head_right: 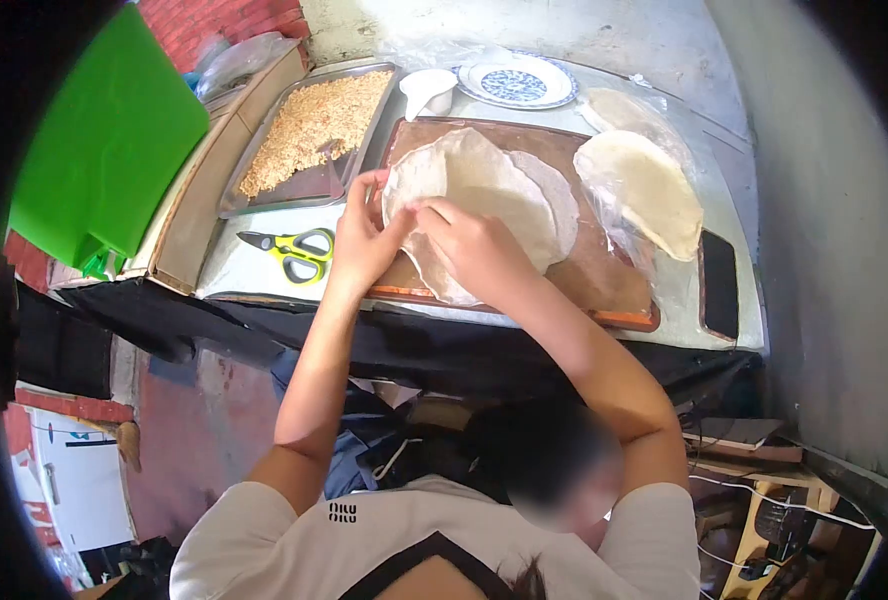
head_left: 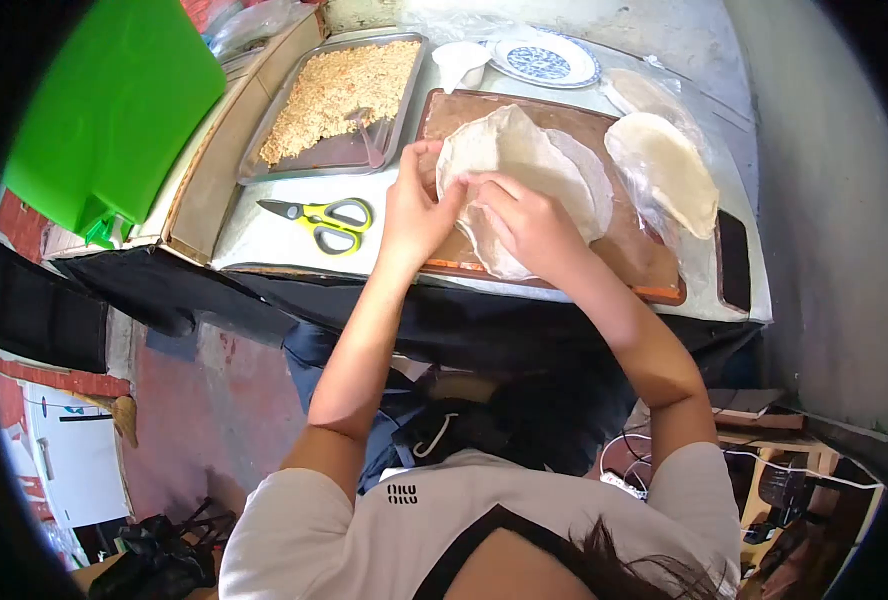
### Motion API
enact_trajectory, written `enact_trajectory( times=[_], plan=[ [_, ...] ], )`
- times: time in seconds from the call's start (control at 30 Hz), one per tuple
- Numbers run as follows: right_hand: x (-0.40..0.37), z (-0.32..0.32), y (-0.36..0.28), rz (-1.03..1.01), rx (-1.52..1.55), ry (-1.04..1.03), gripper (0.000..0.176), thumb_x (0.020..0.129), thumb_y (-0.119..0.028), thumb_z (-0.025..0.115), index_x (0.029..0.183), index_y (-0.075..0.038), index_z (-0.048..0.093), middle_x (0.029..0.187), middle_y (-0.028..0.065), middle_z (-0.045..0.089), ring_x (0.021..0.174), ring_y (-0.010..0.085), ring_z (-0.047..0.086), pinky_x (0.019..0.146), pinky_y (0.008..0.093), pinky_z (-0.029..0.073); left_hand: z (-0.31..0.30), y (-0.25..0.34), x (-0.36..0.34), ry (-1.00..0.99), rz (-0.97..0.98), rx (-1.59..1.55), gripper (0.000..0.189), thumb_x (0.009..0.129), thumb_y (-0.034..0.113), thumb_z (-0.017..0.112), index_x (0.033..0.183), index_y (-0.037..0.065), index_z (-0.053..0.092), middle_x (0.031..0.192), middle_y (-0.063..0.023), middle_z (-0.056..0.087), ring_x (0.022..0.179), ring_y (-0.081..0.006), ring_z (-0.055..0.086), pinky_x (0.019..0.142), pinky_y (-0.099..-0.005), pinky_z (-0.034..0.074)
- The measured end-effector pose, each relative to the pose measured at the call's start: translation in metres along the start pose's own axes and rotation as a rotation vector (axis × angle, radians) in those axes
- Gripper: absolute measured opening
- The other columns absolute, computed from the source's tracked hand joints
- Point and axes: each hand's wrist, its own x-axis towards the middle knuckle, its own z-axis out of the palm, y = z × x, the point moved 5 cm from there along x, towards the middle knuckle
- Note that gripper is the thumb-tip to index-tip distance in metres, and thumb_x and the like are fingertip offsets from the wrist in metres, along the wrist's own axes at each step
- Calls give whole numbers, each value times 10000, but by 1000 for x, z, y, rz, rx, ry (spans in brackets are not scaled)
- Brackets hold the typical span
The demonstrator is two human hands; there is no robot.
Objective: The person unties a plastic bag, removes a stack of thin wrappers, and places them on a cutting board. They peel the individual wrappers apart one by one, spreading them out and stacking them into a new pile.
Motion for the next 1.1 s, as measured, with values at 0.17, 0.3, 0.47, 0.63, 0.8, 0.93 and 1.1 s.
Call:
enact_trajectory(
  times=[0.17, 0.3, 0.47, 0.63, 0.8, 0.93, 1.1],
  plan=[
    [-11, 12, 5, -34, 26, -86, 203, 837, -25, 641, 1040, -29, 653, 1001, 150, 635, 846, 324, 652, 725, 394, 531, -8, -23, -10, 52, -51, -83, 551, 822, 25, 701, 1268, 82, 383, 761, -107, 704, 630, -93, 610, 569, -239, 457],
    [-7, 9, -7, -78, -8, -123, 256, 817, -32, 626, 1069, -49, 668, 921, 123, 620, 828, 296, 646, 709, 372, 524, -6, -42, -11, 11, -89, -144, 527, 858, 2, 677, 1282, 71, 371, 837, -114, 703, 697, -84, 623, 605, -220, 474],
    [-5, -8, -11, -81, -7, -264, 206, 802, -49, 599, 977, -75, 703, 850, 89, 581, 774, 251, 628, 657, 355, 502, -7, -47, -13, 8, -107, -174, 504, 867, -1, 673, 1278, 65, 387, 818, -92, 699, 698, -74, 614, 600, -211, 463],
    [-10, -18, -1, -50, 45, -238, 285, 750, 34, 667, 995, -98, 728, 782, 83, 565, 696, 254, 589, 646, 359, 482, -3, -46, -16, 18, -143, -321, 489, 840, 11, 702, 1248, 63, 439, 719, -58, 688, 606, -38, 565, 541, -203, 420],
    [-11, -9, -3, 4, 116, -192, 275, 755, 14, 675, 1015, -70, 698, 831, 98, 568, 759, 271, 605, 692, 375, 489, -3, -38, -18, -56, -144, -278, 465, 868, 4, 678, 1257, 46, 426, 819, -79, 711, 700, -46, 619, 594, -192, 465],
    [-1, 0, -7, 38, 137, -245, 148, 793, -88, 694, 907, -27, 621, 909, 119, 536, 839, 302, 591, 743, 408, 478, -1, -41, -16, -70, -177, -528, 423, 876, -14, 657, 1237, 35, 442, 837, -81, 711, 701, -47, 615, 593, -200, 474],
    [4, 12, -7, 61, 190, -356, 196, 794, -88, 719, 881, -27, 555, 902, 125, 496, 843, 312, 551, 734, 402, 454, -1, -43, -16, -69, -198, -535, 401, 887, -19, 639, 1233, 39, 445, 858, -88, 711, 707, -45, 614, 595, -194, 473]
  ],
)
